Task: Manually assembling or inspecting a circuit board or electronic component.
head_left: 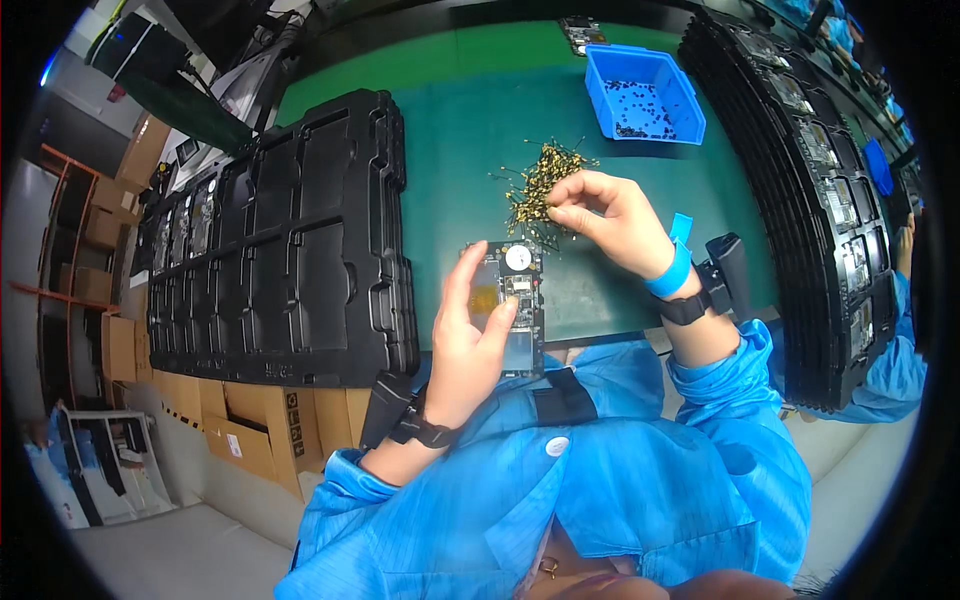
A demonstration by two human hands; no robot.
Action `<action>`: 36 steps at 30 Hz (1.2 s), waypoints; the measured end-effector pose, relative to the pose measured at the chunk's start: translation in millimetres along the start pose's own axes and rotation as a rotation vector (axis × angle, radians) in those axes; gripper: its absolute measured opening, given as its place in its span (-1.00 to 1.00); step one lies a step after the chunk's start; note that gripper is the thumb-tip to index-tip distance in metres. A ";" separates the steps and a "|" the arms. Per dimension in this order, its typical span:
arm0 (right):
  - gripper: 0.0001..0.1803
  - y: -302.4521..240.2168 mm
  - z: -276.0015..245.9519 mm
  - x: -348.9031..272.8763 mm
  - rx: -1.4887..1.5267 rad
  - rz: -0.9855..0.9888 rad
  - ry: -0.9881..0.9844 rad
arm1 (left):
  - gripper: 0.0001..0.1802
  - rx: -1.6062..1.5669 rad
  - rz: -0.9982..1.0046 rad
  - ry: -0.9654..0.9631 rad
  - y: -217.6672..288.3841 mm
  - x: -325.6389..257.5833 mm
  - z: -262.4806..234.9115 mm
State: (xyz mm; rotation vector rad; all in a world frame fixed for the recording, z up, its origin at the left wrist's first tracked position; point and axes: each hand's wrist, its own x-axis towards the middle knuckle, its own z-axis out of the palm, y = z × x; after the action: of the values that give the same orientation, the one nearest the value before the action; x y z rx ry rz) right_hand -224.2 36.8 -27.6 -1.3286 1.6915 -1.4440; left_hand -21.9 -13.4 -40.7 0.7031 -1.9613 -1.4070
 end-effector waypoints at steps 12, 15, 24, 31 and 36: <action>-0.88 -38.4 4.5 -32.7 -0.306 -0.347 -0.244 | -0.70 0.153 0.104 -0.187 9.8 -3.2 -11.9; -0.89 -39.0 3.7 -37.1 -0.351 -0.402 -0.300 | -0.77 0.031 0.017 -0.223 11.0 -7.1 -13.5; -0.92 -40.6 9.1 -39.7 -0.538 -0.572 -0.356 | -0.82 0.094 0.069 -0.251 8.7 -13.1 -14.1; -0.90 -45.7 15.3 -41.4 -0.562 -0.561 -0.400 | -0.85 0.176 0.046 -0.279 9.9 -13.5 -12.1; -0.88 -48.0 14.1 -41.7 -0.475 -0.470 -0.382 | -0.86 0.125 0.096 -0.259 6.4 -13.3 -12.2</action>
State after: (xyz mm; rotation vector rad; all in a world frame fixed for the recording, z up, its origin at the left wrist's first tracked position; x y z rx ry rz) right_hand -180.9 72.1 6.0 -2.2185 1.5753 -0.9339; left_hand -4.4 -9.5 -34.0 0.4920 -2.2675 -1.3832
